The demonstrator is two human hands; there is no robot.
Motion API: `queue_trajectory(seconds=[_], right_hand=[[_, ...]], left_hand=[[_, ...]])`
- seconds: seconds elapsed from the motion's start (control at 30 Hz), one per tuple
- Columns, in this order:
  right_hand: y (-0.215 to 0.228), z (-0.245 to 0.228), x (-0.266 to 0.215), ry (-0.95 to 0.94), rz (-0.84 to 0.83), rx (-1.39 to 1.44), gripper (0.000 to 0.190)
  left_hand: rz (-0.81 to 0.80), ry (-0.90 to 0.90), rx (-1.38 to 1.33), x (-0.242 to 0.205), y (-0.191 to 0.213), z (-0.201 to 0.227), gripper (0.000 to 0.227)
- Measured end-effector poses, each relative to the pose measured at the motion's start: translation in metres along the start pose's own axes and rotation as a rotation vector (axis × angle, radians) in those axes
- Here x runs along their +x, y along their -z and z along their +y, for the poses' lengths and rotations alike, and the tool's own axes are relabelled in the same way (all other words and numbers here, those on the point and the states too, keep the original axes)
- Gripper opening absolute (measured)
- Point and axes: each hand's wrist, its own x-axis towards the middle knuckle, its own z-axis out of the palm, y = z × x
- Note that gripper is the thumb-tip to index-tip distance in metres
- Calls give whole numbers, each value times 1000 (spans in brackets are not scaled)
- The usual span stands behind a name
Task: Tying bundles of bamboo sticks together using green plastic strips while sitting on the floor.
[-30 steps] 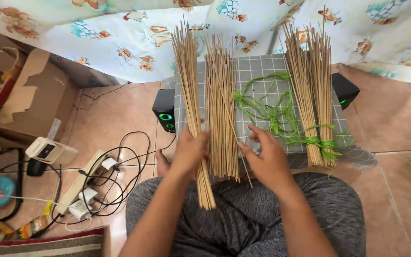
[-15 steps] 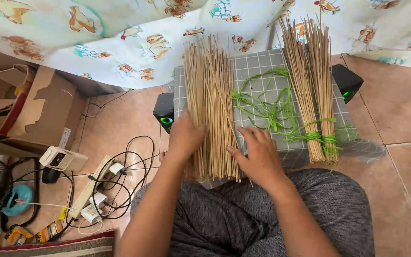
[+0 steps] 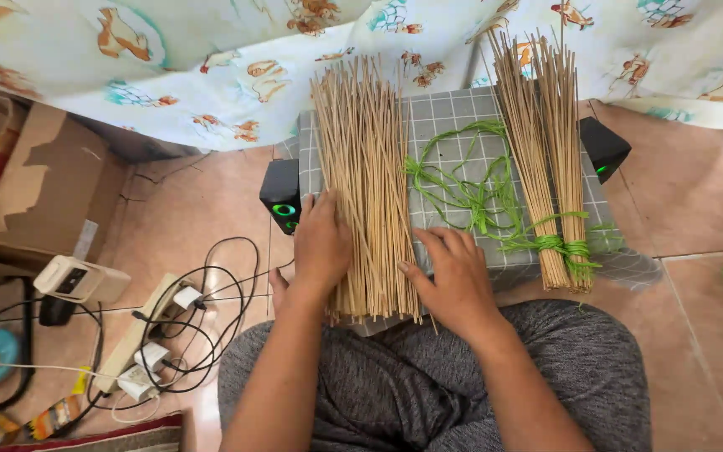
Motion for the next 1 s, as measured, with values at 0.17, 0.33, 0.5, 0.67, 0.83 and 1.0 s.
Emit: queue_trajectory(seconds=[0.17,0.33,0.5,0.67,0.83,1.0], right_hand=[[-10,6,-3,68,66,-69,52],[4,-8,-2,-8,16,6,48],[35,4,-19,3,256,80,41],[89,67,-43,-174,560,42,32],[88,141,-58,-287,640,-5,33],[68,172,-41,-516,303,81,48]], left_hand=[[28,10,10,0,-18,-16,57],[26,85,-48,-5,-7,1,59],[-8,125,-67,-5,-3,0,63],[-3,103,-44,-2,-11,-6,63],[67,29,1,-3,-23,-9,60],[118,62,-2,-2,-29,-17,61]])
